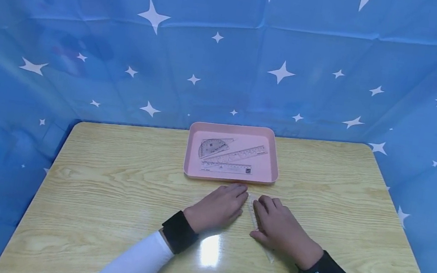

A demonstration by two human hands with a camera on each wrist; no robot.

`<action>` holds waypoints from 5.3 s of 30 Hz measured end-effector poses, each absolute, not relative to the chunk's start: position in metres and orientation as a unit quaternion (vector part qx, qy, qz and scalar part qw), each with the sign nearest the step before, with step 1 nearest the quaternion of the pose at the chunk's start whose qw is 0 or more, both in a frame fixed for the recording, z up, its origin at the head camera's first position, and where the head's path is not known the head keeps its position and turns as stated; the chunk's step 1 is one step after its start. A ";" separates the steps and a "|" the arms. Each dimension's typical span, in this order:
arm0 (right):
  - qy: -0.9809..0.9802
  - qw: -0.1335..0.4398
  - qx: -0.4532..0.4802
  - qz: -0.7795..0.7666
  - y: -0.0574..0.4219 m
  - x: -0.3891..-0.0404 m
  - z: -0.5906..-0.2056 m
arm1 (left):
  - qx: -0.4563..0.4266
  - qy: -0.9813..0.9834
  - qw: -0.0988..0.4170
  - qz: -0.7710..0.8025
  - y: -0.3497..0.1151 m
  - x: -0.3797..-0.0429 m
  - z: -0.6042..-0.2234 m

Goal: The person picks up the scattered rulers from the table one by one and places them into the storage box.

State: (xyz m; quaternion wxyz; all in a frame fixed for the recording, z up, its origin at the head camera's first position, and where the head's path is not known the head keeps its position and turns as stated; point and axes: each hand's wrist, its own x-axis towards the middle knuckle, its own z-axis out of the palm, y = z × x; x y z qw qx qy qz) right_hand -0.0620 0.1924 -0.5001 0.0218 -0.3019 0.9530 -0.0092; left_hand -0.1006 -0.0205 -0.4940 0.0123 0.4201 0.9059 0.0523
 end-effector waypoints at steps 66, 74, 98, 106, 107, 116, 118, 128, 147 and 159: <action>0.935 0.195 -0.202 -0.217 0.186 -0.104 -0.489 | 0.220 0.937 0.165 0.214 0.002 -0.102 -0.494; 0.928 0.154 -0.234 -0.247 0.185 -0.097 -0.489 | 0.238 0.933 0.127 0.237 -0.002 -0.102 -0.494; 0.933 -0.097 -0.307 -0.161 0.170 -0.094 -0.455 | 0.242 0.899 -0.013 0.364 -0.034 -0.106 -0.457; 0.925 -0.121 -0.314 -0.175 0.158 -0.114 -0.448 | 0.232 0.910 -0.010 0.343 -0.046 -0.112 -0.447; 0.925 -0.119 -0.313 -0.177 0.156 -0.116 -0.447 | 0.231 0.914 -0.006 0.335 -0.047 -0.114 -0.445; 0.933 -0.102 -0.296 -0.179 0.137 -0.142 -0.435 | 0.224 0.934 -0.027 0.276 -0.057 -0.133 -0.436; 0.934 -0.098 -0.295 -0.177 0.133 -0.147 -0.434 | 0.231 0.935 -0.032 0.266 -0.059 -0.138 -0.436; 0.944 -0.071 -0.284 -0.154 0.116 -0.174 -0.436 | 0.224 0.949 -0.044 0.218 -0.066 -0.163 -0.441; 0.957 -0.015 -0.254 -0.141 0.115 -0.205 -0.446 | 0.200 0.961 0.029 0.189 -0.073 -0.203 -0.445; 0.959 -0.055 -0.247 -0.130 0.141 -0.192 -0.441 | 0.158 0.964 0.059 0.204 -0.074 -0.223 -0.455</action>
